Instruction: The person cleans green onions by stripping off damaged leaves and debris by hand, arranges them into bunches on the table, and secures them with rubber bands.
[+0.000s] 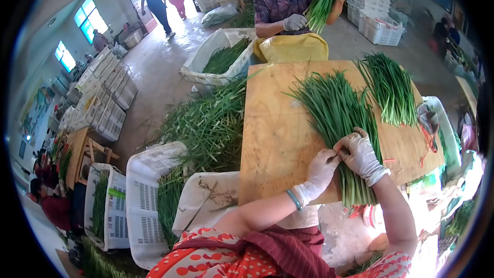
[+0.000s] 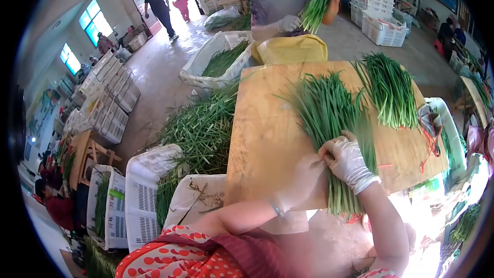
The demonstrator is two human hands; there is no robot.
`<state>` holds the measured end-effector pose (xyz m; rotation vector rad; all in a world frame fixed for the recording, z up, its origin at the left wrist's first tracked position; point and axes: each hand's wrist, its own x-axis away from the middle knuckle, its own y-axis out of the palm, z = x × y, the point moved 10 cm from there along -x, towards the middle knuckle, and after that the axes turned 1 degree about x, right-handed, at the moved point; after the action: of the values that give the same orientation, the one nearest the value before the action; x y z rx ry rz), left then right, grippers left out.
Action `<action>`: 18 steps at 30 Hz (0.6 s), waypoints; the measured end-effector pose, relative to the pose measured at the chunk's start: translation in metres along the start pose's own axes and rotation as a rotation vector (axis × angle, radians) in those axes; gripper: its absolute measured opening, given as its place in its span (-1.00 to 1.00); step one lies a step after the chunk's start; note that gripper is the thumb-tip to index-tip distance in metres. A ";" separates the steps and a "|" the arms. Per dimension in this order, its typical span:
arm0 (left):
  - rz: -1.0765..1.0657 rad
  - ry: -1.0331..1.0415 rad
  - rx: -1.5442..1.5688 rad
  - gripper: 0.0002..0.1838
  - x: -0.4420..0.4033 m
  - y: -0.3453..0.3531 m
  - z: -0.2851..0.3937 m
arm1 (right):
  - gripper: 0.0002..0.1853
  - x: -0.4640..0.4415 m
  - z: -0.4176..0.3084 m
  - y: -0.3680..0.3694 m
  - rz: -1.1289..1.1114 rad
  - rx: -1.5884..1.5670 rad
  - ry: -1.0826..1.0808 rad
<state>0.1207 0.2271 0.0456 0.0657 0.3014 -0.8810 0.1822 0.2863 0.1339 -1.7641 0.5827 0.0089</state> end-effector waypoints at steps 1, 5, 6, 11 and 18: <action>-0.003 -0.005 0.002 -0.80 0.000 0.001 -0.002 | -0.88 -0.001 0.001 -0.001 -0.004 0.000 0.005; 0.004 0.106 -0.089 -0.81 -0.002 0.004 -0.010 | -0.91 -0.003 0.010 0.005 -0.026 0.009 0.060; 0.011 0.207 -0.111 -0.80 0.000 0.006 -0.005 | -0.91 -0.002 0.009 0.002 0.010 0.005 0.035; -0.151 -0.410 0.386 -0.90 -0.001 0.021 -0.035 | -0.71 0.010 0.047 -0.058 0.243 -0.295 0.198; -0.121 -0.521 0.447 -0.86 0.005 0.024 -0.044 | -0.77 0.142 0.240 -0.051 0.252 -0.115 0.774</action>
<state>0.1317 0.2464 0.0007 0.2281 -0.3855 -1.0380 0.3964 0.4598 0.0684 -1.7646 1.3804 -0.4910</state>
